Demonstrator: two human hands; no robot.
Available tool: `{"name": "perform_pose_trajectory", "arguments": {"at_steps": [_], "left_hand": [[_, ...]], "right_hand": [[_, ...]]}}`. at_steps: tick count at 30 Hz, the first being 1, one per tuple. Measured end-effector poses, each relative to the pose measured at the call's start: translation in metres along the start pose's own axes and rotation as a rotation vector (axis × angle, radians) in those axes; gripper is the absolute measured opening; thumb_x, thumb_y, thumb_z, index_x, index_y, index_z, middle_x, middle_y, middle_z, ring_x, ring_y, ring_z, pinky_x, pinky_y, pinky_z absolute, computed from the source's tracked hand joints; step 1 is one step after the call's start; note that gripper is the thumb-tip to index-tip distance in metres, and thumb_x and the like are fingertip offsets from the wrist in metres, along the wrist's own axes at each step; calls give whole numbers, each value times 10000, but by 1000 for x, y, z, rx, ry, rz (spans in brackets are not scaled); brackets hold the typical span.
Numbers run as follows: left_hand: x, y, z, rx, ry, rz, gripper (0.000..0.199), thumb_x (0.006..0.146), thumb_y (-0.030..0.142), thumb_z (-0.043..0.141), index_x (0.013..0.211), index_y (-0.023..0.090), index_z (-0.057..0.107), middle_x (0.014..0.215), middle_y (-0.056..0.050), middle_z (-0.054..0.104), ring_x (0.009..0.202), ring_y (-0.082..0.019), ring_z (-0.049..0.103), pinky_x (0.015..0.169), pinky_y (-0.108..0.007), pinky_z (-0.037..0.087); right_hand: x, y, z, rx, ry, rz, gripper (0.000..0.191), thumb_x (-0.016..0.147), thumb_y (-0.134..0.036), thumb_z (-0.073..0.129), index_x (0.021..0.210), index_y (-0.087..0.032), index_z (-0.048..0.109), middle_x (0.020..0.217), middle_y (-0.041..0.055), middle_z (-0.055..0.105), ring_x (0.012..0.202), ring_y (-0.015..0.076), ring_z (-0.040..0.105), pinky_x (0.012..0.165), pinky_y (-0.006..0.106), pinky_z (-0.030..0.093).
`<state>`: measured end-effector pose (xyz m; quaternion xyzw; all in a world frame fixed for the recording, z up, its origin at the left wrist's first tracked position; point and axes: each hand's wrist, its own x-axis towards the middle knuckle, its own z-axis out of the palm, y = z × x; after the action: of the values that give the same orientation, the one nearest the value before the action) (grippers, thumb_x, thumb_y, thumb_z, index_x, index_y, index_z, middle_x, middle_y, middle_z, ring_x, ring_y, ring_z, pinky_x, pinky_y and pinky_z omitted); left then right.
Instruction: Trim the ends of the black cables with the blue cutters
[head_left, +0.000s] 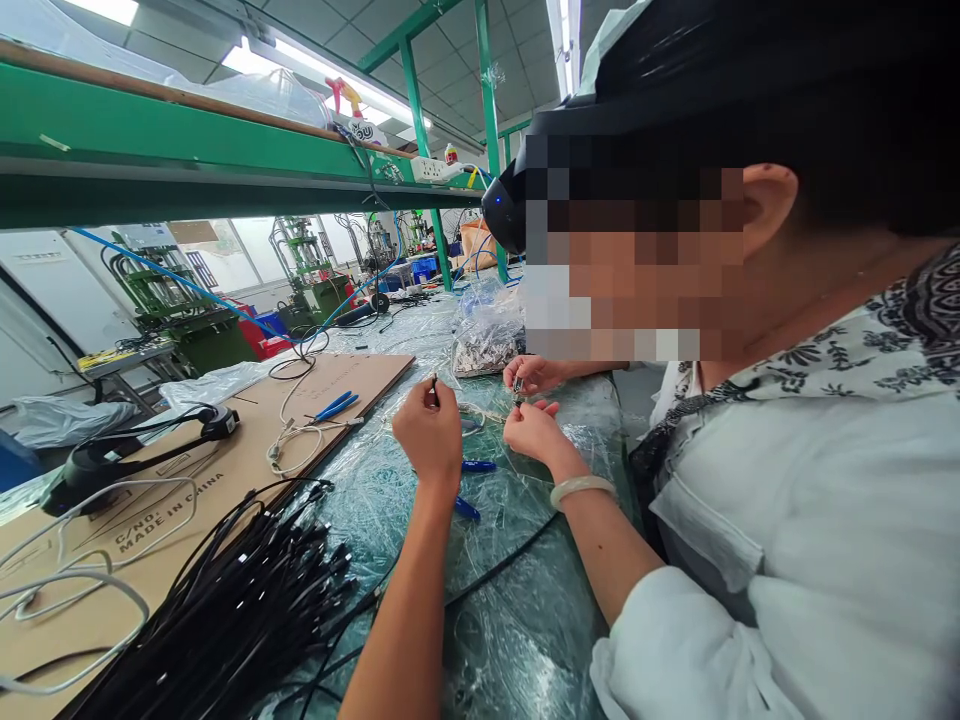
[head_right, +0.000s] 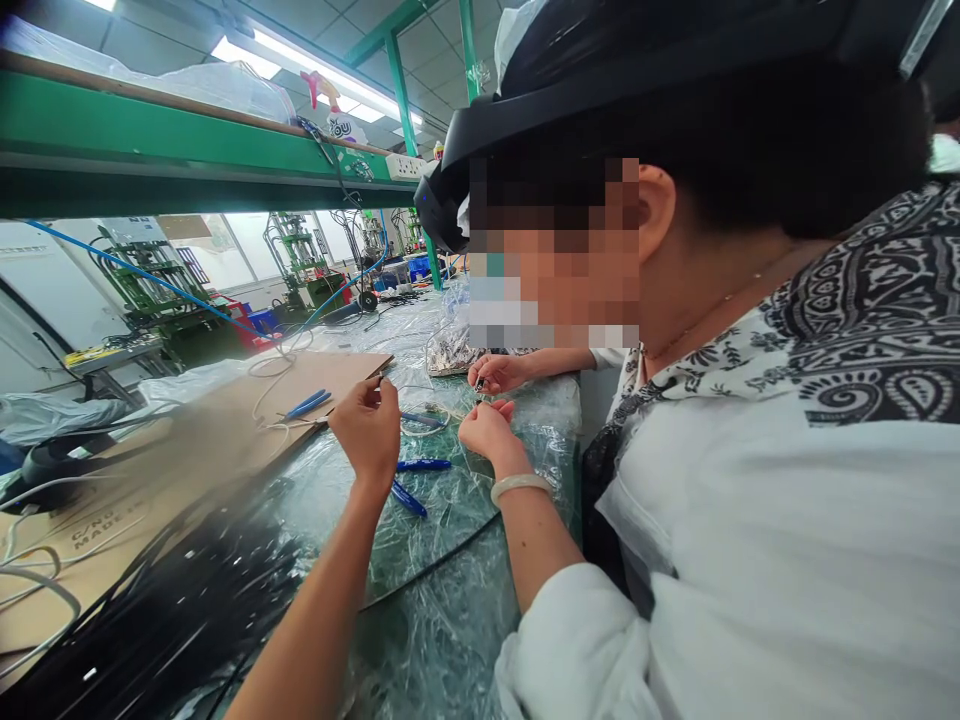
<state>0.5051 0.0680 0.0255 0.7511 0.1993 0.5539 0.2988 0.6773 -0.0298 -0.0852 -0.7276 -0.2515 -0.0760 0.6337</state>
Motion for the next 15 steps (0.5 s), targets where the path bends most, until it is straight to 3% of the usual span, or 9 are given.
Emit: {"name": "perform_pose_trajectory", "arguments": {"at_steps": [15], "left_hand": [[-2, -3, 1, 22, -113, -83, 242, 929, 337, 589, 801, 135, 630, 682, 28, 618, 602, -125, 604, 647, -306, 530]], "right_hand": [[-7, -1, -4, 202, 21, 134, 347, 911, -373, 574, 1189, -166, 562, 1190, 83, 588, 999, 195, 606, 838, 400, 528]]}}
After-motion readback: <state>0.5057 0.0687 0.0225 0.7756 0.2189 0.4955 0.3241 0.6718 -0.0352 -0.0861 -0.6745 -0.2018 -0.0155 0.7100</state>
